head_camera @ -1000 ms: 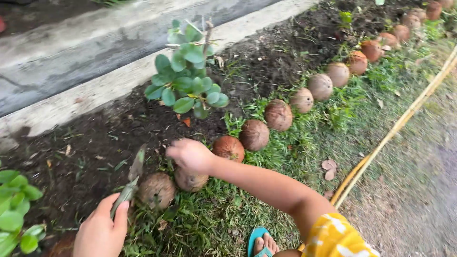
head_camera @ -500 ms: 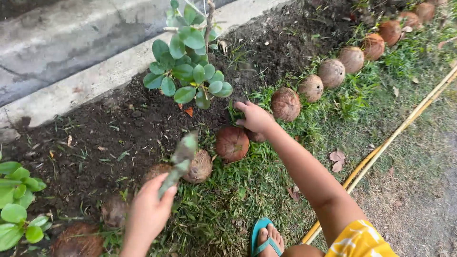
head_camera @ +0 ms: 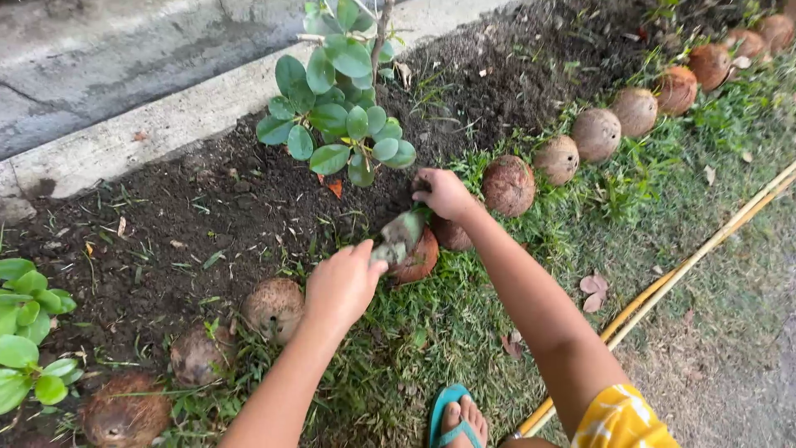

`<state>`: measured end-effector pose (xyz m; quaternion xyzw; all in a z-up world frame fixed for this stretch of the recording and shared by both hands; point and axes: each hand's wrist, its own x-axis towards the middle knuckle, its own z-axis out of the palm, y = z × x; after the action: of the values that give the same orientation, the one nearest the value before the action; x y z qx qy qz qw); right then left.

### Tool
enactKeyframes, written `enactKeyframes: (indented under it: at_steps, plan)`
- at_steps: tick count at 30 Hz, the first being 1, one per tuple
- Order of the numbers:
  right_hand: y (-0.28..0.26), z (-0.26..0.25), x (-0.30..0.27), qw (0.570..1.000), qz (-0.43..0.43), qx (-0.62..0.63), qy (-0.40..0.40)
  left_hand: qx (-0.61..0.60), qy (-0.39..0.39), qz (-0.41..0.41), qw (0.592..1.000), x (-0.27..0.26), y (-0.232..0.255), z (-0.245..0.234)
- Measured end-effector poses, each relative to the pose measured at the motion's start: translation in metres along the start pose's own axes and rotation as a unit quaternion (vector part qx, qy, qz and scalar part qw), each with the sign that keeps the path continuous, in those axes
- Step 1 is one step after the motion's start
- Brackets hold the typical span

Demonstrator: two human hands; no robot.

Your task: Weeding and loosening soil in a garden bed using a hand trowel

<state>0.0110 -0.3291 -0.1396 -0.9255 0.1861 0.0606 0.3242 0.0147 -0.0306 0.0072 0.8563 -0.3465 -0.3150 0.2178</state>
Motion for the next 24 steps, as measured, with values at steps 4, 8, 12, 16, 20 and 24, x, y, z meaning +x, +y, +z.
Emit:
enactKeyframes:
  at_steps: [4,8,12,16,20,24]
  plan:
    - [0.003,-0.001,0.005,1.000,0.005,-0.005,0.000,0.146,0.086,0.069,0.983,0.019,-0.009,0.002]
    - [-0.002,-0.008,0.011,1.000,-0.026,0.003,-0.007,0.245,0.200,0.173,0.933,0.033,-0.012,0.011]
    - [0.000,-0.005,0.022,0.999,-0.027,-0.008,-0.019,0.298,0.216,0.197,0.909,0.021,0.031,-0.003]
    - [0.000,0.002,0.034,0.999,-0.007,-0.015,-0.031,0.281,0.220,0.162,0.920,0.084,0.025,0.060]
    - [0.008,0.008,0.049,0.999,-0.006,-0.043,-0.017,0.279,0.341,0.176,0.880,0.117,0.043,0.073]
    - [-0.008,-0.003,0.039,1.000,-0.003,-0.012,-0.001,0.155,0.223,0.170,0.947,0.115,-0.007,0.042]
